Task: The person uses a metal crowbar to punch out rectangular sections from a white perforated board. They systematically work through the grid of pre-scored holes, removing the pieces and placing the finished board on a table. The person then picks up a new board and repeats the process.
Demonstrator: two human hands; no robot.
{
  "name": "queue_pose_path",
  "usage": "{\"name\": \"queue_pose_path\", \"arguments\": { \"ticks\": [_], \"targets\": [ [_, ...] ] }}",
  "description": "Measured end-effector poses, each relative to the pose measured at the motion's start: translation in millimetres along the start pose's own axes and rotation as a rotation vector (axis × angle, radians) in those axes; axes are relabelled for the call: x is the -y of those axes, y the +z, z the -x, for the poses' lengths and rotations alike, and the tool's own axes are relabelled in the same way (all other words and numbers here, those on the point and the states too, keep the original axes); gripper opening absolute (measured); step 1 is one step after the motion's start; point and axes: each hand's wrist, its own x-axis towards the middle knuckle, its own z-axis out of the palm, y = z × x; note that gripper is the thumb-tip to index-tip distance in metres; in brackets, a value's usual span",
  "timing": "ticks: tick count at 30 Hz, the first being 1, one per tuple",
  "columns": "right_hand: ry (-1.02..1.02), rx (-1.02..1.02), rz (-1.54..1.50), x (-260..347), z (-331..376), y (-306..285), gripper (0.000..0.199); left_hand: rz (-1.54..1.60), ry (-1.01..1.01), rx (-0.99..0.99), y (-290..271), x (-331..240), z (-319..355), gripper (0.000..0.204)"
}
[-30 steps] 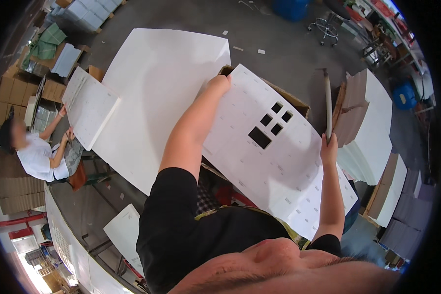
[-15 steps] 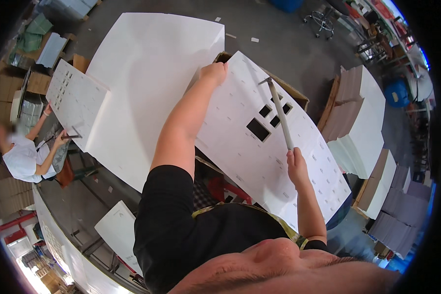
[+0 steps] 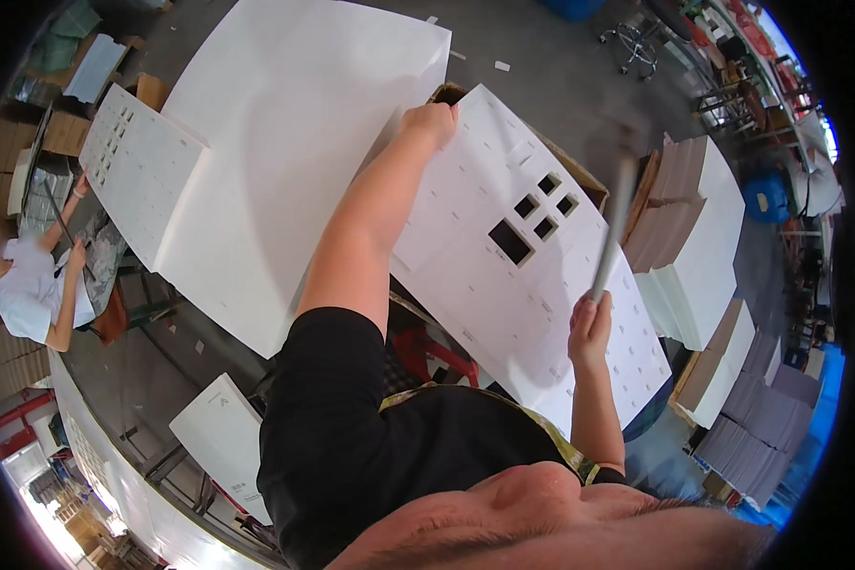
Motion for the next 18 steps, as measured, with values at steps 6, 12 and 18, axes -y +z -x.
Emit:
{"name": "queue_pose_path", "arguments": {
  "ticks": [6,12,18],
  "targets": [
    [0.029,0.149,0.408,1.6,-1.7,6.5,0.022,0.046,-0.035,0.107,-6.8,-3.2,3.0,0.055],
    [-0.111,-0.11,-0.114,-7.7,-1.3,6.0,0.018,0.024,-0.037,0.125,-4.5,-1.4,1.7,0.055],
    [0.135,0.101,0.243,-6.3,-3.7,5.5,0.019,0.012,0.013,0.002,1.4,2.6,-3.0,0.056]
  ]
}}
